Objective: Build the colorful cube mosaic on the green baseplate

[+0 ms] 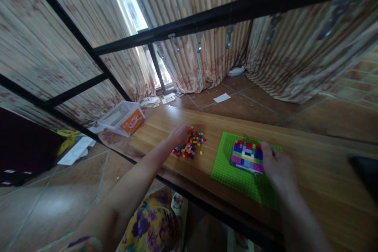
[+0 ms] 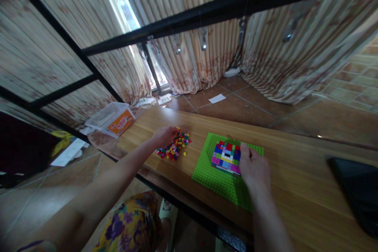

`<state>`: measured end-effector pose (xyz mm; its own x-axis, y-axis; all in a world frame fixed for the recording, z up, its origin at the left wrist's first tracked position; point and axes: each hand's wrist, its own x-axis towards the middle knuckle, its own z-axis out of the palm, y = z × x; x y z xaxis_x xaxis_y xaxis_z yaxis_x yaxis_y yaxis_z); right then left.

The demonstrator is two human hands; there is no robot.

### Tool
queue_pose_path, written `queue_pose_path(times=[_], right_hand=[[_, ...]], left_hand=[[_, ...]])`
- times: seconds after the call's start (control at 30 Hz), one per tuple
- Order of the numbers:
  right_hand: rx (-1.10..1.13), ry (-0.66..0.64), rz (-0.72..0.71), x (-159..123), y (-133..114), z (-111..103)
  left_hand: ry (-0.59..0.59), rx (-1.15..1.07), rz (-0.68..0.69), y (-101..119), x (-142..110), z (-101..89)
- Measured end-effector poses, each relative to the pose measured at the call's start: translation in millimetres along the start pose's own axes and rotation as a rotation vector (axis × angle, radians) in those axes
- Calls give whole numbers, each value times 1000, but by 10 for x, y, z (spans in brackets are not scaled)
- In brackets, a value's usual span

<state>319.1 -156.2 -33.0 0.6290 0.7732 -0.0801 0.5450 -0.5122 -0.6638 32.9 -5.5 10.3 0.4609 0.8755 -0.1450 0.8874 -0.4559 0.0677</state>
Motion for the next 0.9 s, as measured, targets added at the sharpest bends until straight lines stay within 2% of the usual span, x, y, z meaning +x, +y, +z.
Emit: queue_pose_path(times=[0.27,0.4,0.57,0.9], right_hand=[[72,1,-25,-17,-5,-17],[98,7,-21,-19,-1,-23],[111,20,-54,-16,23,-26],[115,-13,-41,-25,-9,-46]], left_hand=[[22,27,-32,12,1,33],[37,13,10,-11,-72,7],[0,6,82,-20,-155,-74],[-6,11,41,48,-107,-87]])
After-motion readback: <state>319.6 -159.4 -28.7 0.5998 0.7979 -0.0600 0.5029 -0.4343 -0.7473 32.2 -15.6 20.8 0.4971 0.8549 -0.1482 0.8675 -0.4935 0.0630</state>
